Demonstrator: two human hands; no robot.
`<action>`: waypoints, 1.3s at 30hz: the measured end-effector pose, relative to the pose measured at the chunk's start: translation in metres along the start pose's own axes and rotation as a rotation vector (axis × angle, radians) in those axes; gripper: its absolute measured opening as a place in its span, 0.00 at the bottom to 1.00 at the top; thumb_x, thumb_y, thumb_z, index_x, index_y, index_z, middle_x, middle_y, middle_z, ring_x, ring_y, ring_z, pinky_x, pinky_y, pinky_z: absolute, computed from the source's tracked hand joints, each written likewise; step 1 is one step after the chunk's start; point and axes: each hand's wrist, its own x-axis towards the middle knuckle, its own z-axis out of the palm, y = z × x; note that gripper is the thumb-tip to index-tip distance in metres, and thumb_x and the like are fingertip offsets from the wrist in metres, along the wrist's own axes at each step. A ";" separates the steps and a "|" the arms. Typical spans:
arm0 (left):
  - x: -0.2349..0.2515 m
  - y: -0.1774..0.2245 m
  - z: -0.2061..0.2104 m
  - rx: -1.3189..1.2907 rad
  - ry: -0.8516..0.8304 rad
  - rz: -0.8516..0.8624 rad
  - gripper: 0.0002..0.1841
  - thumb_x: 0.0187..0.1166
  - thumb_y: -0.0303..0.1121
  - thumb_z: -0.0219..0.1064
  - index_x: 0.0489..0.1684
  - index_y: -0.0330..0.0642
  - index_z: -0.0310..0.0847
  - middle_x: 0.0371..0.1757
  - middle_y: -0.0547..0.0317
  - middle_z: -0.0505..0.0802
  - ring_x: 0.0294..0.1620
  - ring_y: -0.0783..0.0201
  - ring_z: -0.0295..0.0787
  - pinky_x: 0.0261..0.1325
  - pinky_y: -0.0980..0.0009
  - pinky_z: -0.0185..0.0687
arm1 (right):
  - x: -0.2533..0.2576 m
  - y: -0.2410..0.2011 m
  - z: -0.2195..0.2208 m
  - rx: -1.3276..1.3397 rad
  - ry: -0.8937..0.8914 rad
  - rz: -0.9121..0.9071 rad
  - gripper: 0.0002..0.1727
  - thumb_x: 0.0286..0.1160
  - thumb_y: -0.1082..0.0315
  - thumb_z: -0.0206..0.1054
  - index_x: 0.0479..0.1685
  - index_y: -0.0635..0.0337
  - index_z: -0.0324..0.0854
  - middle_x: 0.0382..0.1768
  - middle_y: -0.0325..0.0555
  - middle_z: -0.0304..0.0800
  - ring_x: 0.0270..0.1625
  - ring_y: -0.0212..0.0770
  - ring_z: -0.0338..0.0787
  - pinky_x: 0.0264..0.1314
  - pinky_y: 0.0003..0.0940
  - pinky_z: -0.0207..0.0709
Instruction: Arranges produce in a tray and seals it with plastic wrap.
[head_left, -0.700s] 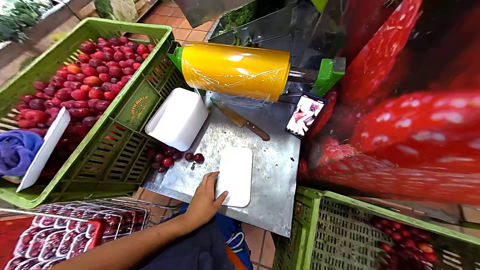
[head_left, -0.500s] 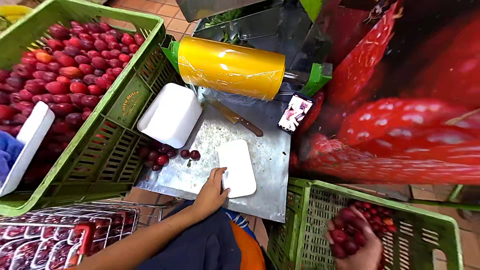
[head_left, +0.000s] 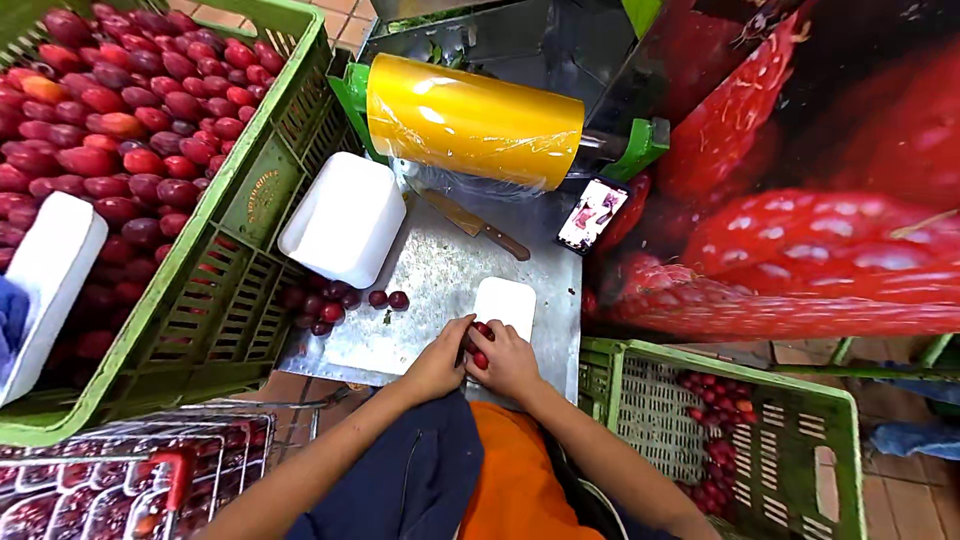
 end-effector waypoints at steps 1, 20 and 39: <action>-0.002 -0.001 0.001 0.003 0.010 0.015 0.45 0.65 0.22 0.76 0.89 0.47 0.59 0.83 0.51 0.75 0.74 0.53 0.81 0.73 0.49 0.82 | -0.004 0.000 0.003 -0.015 -0.002 0.000 0.30 0.69 0.39 0.68 0.71 0.38 0.84 0.56 0.53 0.86 0.51 0.56 0.88 0.35 0.51 0.84; -0.015 -0.012 0.006 -0.036 0.054 0.145 0.25 0.74 0.38 0.78 0.70 0.46 0.82 0.70 0.50 0.85 0.60 0.56 0.87 0.65 0.53 0.85 | -0.049 0.048 -0.025 0.594 0.159 0.073 0.16 0.86 0.62 0.62 0.66 0.53 0.87 0.61 0.44 0.90 0.59 0.37 0.90 0.64 0.39 0.86; 0.006 0.006 0.017 0.111 0.069 0.283 0.17 0.80 0.37 0.71 0.64 0.44 0.85 0.68 0.52 0.86 0.68 0.56 0.84 0.73 0.54 0.81 | -0.051 0.045 -0.046 0.530 -0.155 0.410 0.21 0.78 0.44 0.68 0.52 0.51 0.90 0.34 0.36 0.93 0.36 0.39 0.92 0.44 0.51 0.87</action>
